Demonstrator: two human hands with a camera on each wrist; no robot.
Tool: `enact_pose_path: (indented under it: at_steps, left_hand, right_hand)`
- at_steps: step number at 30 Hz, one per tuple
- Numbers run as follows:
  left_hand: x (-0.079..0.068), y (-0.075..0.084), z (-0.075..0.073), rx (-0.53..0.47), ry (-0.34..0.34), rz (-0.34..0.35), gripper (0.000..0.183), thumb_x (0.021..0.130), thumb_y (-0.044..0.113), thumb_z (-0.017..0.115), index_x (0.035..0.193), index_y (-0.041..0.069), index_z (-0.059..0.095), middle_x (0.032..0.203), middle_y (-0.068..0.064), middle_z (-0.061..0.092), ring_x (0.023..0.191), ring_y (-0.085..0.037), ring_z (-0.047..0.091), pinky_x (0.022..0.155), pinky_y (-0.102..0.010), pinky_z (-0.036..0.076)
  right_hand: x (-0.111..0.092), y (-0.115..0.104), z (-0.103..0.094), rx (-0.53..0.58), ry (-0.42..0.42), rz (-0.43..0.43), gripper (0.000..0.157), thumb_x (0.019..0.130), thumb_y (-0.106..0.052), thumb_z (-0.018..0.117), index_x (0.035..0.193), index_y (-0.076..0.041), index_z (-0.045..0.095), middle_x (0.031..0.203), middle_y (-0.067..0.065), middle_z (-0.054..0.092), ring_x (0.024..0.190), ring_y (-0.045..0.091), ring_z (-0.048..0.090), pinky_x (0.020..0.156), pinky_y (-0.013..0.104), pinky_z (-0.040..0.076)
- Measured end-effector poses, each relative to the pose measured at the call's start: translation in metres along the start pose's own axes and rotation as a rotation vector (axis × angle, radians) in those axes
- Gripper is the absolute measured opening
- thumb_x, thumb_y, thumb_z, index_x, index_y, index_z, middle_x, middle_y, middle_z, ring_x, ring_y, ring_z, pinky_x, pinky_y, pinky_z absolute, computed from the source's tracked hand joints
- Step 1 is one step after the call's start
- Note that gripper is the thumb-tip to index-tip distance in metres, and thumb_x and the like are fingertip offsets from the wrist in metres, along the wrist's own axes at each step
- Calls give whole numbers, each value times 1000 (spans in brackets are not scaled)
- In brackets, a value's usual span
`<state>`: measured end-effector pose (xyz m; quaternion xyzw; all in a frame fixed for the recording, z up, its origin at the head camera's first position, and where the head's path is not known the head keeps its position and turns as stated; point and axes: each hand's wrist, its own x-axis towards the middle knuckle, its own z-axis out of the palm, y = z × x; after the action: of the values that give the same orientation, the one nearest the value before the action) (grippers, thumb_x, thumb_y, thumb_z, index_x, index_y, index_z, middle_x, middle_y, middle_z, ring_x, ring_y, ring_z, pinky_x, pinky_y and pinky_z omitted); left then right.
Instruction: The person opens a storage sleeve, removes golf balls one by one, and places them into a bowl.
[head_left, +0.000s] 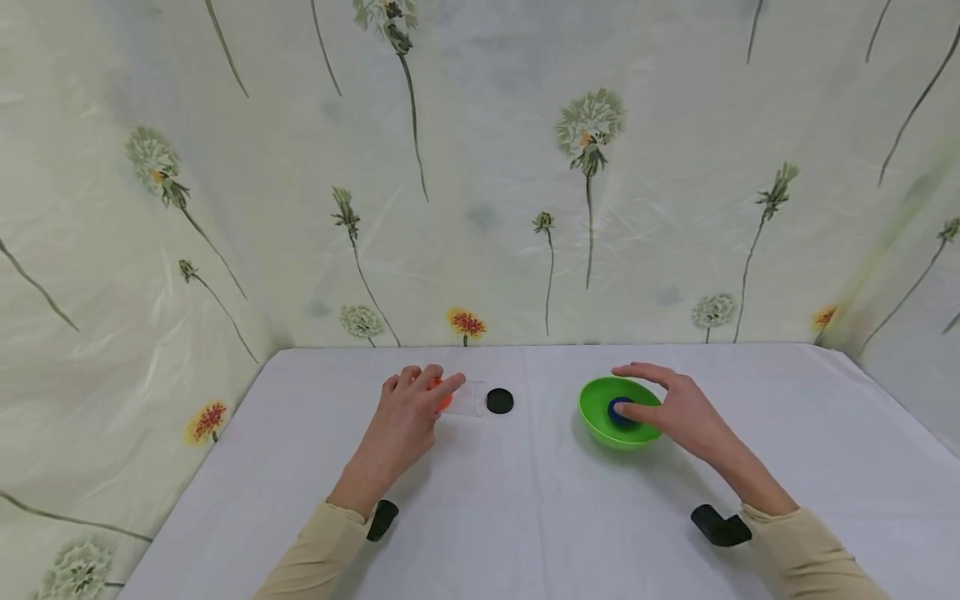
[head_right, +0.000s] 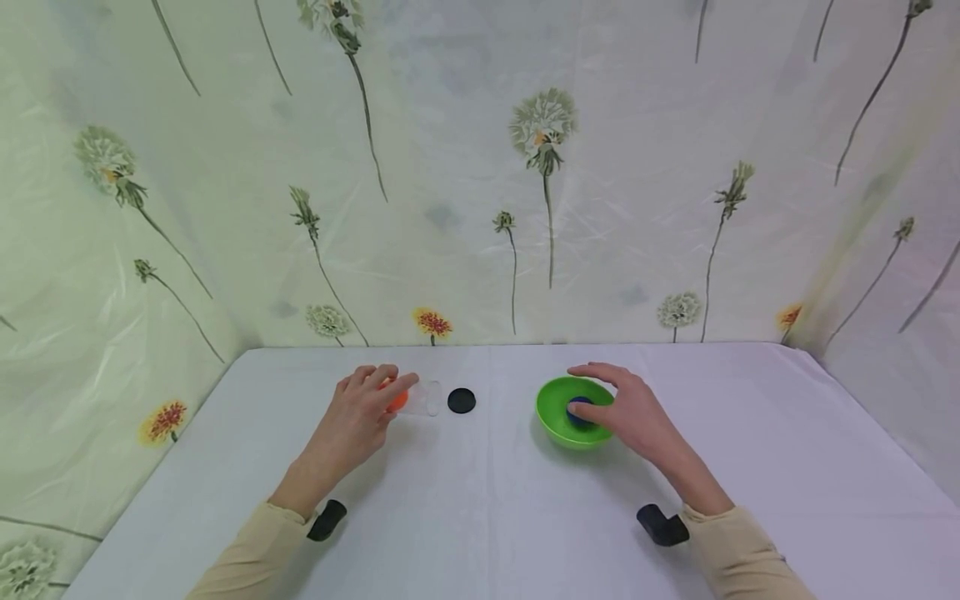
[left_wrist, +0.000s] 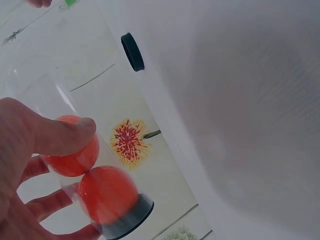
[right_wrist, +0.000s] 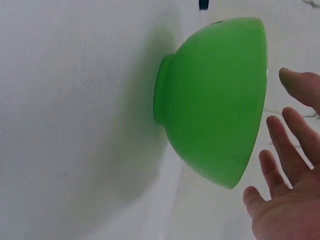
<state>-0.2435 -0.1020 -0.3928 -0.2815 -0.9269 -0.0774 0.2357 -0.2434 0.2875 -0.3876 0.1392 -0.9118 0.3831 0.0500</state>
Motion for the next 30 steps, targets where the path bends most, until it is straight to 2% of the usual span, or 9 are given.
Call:
enact_pose_path:
  at_steps: [5, 12, 18, 23, 30]
  left_hand:
    - [1, 1, -1, 11, 8, 11, 59, 81, -2, 74, 132, 24, 56, 118, -5, 54, 110, -30, 48, 87, -49, 43]
    - [0, 3, -1, 35, 17, 24, 60, 81, -2, 75, 131, 24, 56, 118, -4, 53, 109, -29, 48, 86, -49, 43]
    - [-1, 3, -1, 55, 29, 38, 58, 81, -4, 71, 130, 24, 56, 116, -4, 53, 107, -28, 48, 85, -48, 41]
    - [-1, 2, -1, 60, 47, 45, 57, 82, -5, 68, 129, 24, 57, 115, -4, 53, 105, -27, 47, 85, -48, 39]
    - [0, 2, -3, 88, 59, 56, 58, 81, -3, 70, 129, 26, 57, 115, -3, 54, 104, -27, 48, 84, -48, 40]
  right_hand:
    - [-1, -11, 6, 60, -9, -12, 53, 88, -37, 74, 135, -19, 59, 141, 10, 51, 138, 38, 31, 103, 64, 27]
    - [-1, -27, 16, 104, -14, -30, 53, 90, -38, 72, 137, -21, 57, 143, 9, 49, 133, 34, 38, 97, 57, 37]
    - [4, -38, 30, 164, -21, -54, 52, 89, -37, 73, 137, -24, 57, 143, 2, 50, 134, 31, 38, 100, 58, 36]
    - [8, -47, 43, 166, -9, -62, 55, 88, -41, 74, 138, -24, 58, 142, -1, 51, 136, 29, 38, 102, 56, 35]
    - [15, -62, 54, 180, -6, -100, 54, 87, -36, 76, 136, -20, 59, 136, 0, 57, 127, 25, 50, 105, 49, 36]
